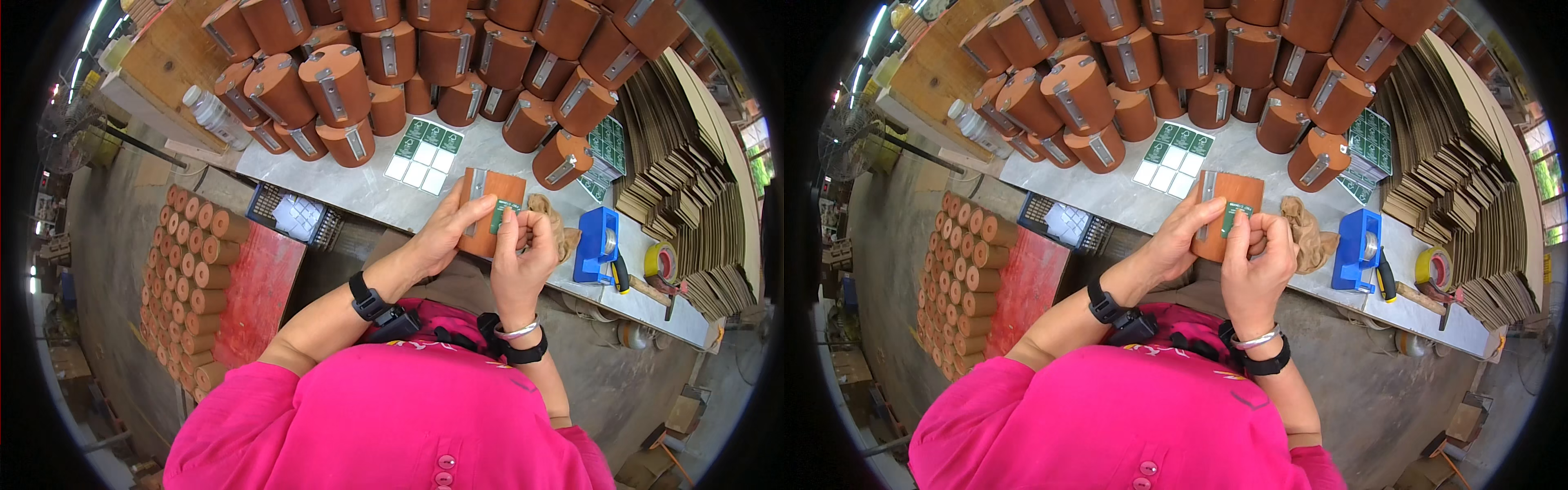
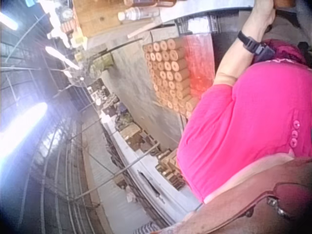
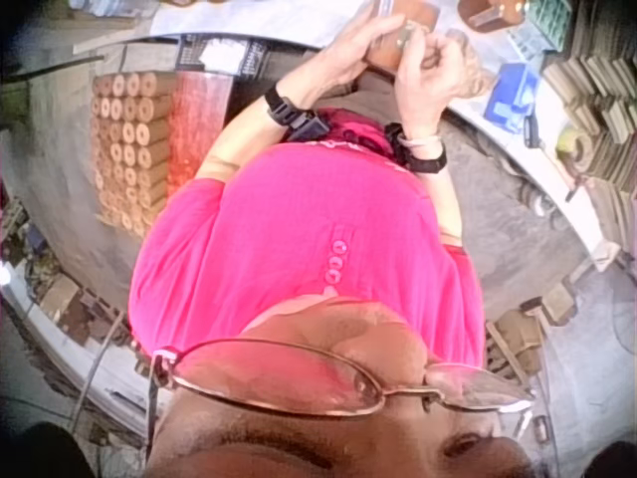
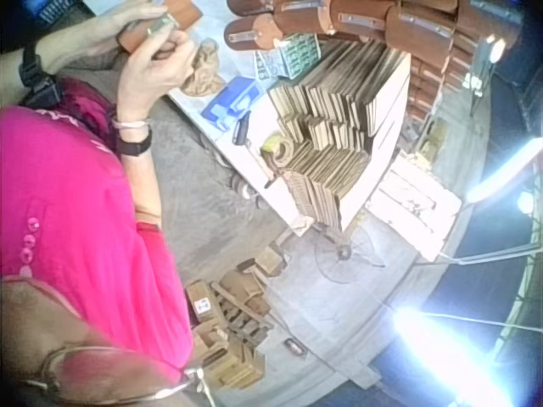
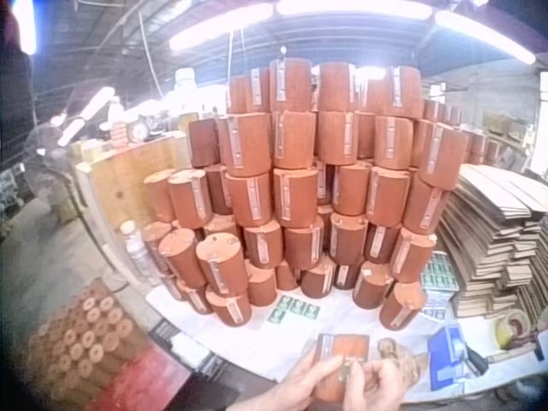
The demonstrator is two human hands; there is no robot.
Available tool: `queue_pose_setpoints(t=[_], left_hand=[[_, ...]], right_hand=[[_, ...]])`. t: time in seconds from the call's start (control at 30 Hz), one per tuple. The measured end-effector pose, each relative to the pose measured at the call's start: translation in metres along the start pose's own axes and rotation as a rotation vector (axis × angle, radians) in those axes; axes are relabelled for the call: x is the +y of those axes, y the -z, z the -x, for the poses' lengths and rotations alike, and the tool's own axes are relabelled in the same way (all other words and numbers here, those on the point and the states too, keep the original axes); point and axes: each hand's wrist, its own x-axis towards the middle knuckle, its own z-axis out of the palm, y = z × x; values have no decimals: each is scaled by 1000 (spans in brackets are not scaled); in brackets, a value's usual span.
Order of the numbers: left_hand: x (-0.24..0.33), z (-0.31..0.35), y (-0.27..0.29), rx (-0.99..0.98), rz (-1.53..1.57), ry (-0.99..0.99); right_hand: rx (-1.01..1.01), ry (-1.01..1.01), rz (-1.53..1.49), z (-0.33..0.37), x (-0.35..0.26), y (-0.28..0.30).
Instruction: Labeling and inspecting wooden blocks and cylindrical components in a manufacturing facility
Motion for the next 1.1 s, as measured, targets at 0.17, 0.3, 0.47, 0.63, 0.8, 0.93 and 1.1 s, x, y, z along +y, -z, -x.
queue_pose_setpoints(t=[0.17, 0.3, 0.47, 0.63, 0.8, 0.93, 1.1], left_hand=[[-2, 0, -2, -16, -134, -61], [-5, 0, 1, -11, -90, -86], [-3, 0, -3, -41, -76, 17], [7, 1, -10, -183, -55, 251], [16, 8, -3, -324, 11, 374], [39, 19, 22, -286, 77, 336], [69, 40, 43, -121, 102, 178]], right_hand=[[2, -63, 21, 4, 1, -1], [46, -190, -153, 3, 6, 3], [-71, -54, -191, -12, 18, 13], [-69, 63, 37, -16, 12, 30], [-272, -106, 52, -43, -16, 102], [135, 262, 504, -125, -38, 203], [221, 259, 1098, -258, -26, 251]])
